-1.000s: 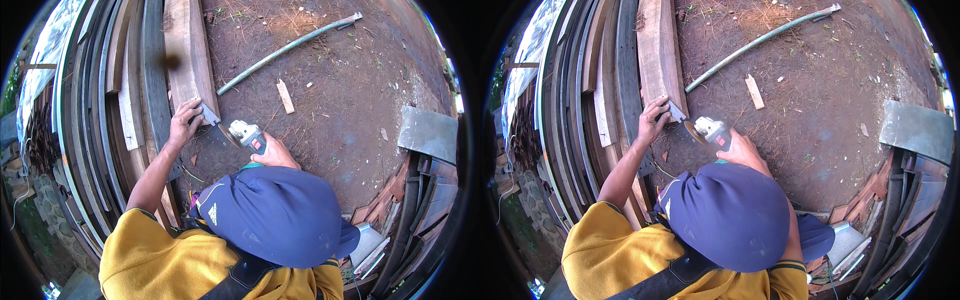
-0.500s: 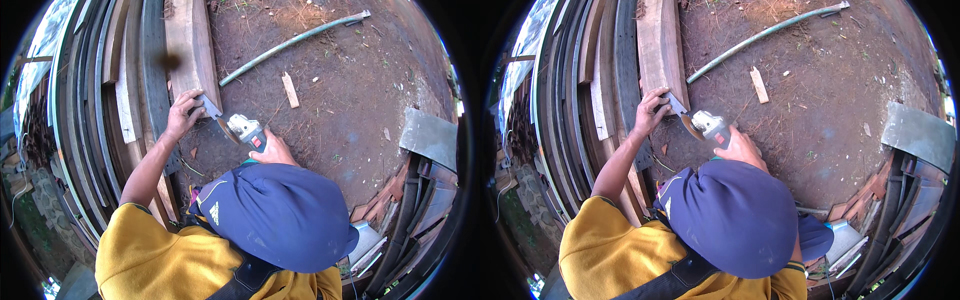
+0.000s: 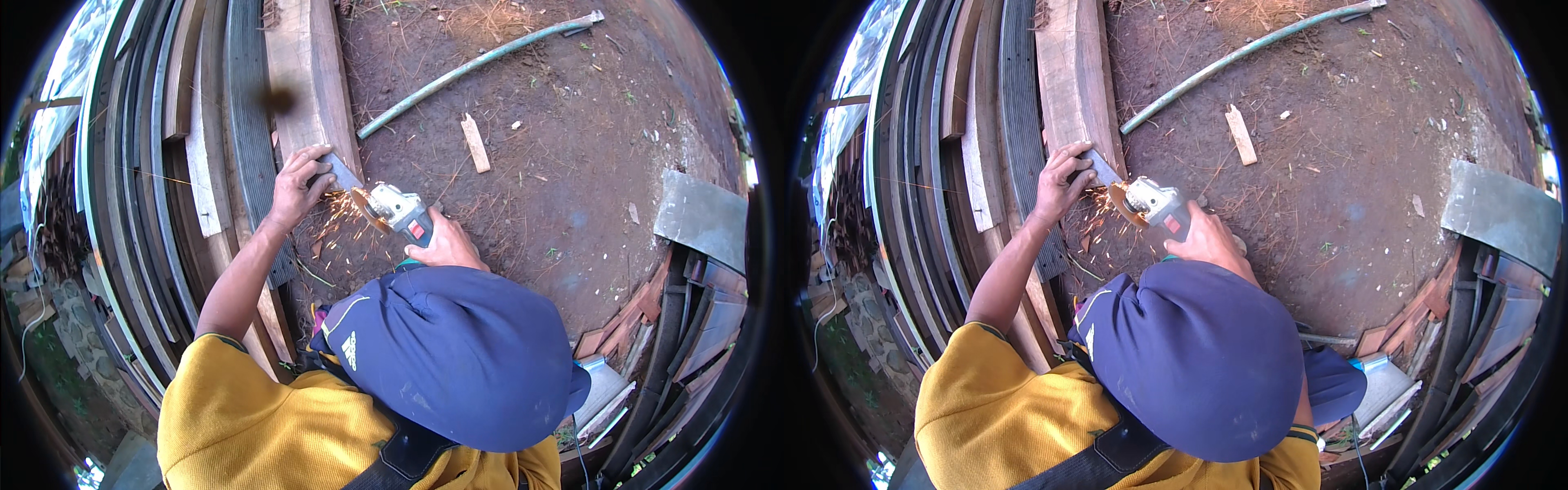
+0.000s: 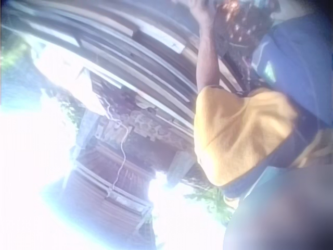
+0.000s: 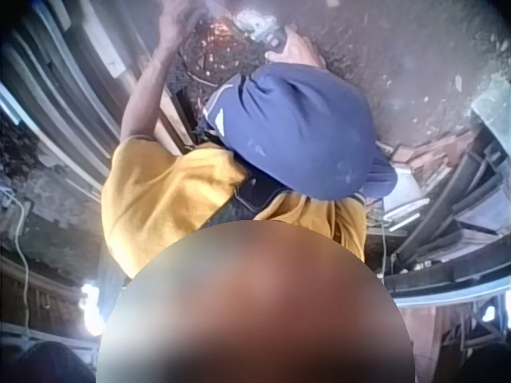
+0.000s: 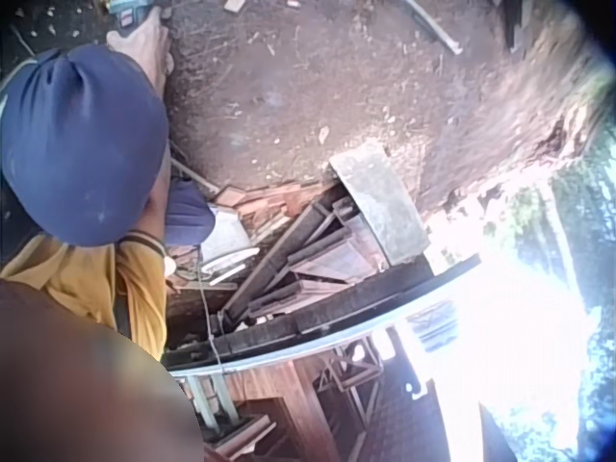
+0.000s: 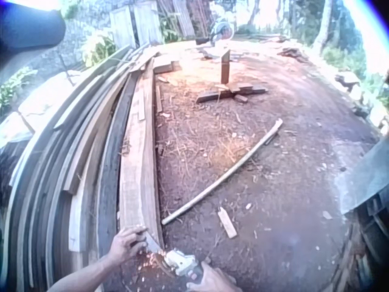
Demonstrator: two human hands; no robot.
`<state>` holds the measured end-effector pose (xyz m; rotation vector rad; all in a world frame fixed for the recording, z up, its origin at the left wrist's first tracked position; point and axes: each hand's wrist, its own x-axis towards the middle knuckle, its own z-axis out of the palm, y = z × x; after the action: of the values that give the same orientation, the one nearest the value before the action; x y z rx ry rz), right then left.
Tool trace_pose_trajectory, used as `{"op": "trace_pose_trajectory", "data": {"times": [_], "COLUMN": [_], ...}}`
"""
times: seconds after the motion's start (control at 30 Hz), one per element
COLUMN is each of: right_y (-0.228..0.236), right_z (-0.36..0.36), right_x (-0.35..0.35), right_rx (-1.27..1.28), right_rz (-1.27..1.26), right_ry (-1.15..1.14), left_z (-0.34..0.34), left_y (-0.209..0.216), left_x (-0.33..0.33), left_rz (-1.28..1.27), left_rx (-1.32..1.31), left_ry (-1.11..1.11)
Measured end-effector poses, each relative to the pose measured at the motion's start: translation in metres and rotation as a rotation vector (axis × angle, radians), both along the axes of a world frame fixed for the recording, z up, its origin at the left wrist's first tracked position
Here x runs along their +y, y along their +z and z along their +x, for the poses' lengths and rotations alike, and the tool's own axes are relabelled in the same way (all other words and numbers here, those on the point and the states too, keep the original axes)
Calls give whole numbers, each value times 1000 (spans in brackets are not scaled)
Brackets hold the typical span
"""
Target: The person uses an angle grinder to cut a metal rod, then assembles a pneumatic spray gun by attaching the rod and connecting an air hose. Another person assists by tightening a fitting on the spray gun.
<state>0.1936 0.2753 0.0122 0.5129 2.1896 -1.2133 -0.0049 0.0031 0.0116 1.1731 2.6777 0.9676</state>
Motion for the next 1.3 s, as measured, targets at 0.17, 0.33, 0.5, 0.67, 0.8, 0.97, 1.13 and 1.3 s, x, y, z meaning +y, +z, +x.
{"op": "trace_pose_trajectory", "data": {"times": [0.17, 0.33, 0.5, 0.67, 0.8, 0.97, 1.13, 1.3], "right_y": [7, 12, 9, 4, 4, 6, 7, 2], "right_z": [-4, -6, -7, -5, -6, -7, -4, -2], "right_x": [0, -1, -2, -1, -1, 2, 6, 5], "right_rx": [-29, -43, -75, 2, -24, -50, 0, -34], "right_rz": [-4, -39, 21, -93, -71, -70, -61, -48], "right_ry": [14, -5, 6, -43, -24, -23, -27, -10], "left_z": [-1, -2, -3, -4, -5, -5, -5, -4], "left_y": [1, -1, -2, -2, -3, -2, -1, 1], "left_x": [-1, -1, -3, -4, -5, -5, -3, -2], "left_rz": [-4, 10, -9, 13, 4, -7, -13, -27], "left_rx": [7, -18, -12, -25, -38, -37, -2, 6], "left_ry": [-10, -14, -13, -26, -19, -20, -26, -21]}}
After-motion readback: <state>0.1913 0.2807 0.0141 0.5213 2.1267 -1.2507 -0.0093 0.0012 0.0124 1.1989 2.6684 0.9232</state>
